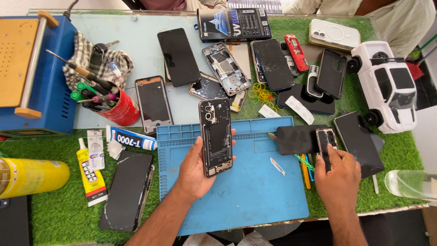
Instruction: The person holds a pink smartphone, removes its back cover and battery, then uses a screwdriver to unscrew and work on the internal components of the opened phone on a blue repair mat, handling small parts and tools from the cluttered workbench.
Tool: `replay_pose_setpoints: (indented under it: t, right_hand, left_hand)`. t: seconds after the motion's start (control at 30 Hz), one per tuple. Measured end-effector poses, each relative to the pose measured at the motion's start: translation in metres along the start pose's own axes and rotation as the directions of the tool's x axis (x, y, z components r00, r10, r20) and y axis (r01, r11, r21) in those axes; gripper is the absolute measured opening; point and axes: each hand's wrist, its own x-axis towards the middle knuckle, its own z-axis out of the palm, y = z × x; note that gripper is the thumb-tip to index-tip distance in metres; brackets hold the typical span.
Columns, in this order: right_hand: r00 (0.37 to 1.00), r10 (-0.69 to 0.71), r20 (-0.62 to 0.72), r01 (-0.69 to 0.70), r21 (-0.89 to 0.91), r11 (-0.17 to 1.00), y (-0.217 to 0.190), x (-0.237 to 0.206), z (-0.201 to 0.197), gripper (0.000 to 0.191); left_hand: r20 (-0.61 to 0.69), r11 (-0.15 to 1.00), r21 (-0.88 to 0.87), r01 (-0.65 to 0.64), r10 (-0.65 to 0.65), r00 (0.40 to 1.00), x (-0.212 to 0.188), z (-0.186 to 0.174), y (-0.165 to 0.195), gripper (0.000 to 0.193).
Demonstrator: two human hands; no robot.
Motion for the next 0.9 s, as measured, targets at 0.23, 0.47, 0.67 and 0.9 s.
replay_pose_setpoints:
  t: [0.23, 0.47, 0.67, 0.9]
  right_hand:
    - [0.928, -0.288, 0.236, -0.038, 0.83, 0.557, -0.125, 0.008, -0.025, 0.044]
    - [0.888, -0.451, 0.094, 0.074, 0.938, 0.34, -0.213, 0.033, -0.021, 0.046]
    - [0.897, -0.432, 0.096, 0.065, 0.937, 0.344, -0.215, 0.033, -0.015, 0.043]
    - [0.929, -0.347, 0.125, -0.034, 0.965, 0.259, -0.213, 0.026, -0.006, 0.041]
  left_hand:
    - [-0.031, 0.966, 0.173, -0.194, 0.202, 0.979, -0.001, 0.0, -0.002, 0.068]
    - [-0.014, 0.962, 0.155, -0.223, 0.228, 0.974, -0.004, -0.005, -0.004, 0.068]
    - [-0.01, 0.956, 0.189, -0.223, 0.229, 0.973, -0.005, -0.009, -0.005, 0.069]
    - [0.006, 0.945, 0.231, -0.232, 0.238, 0.971, -0.005, -0.014, -0.007, 0.069]
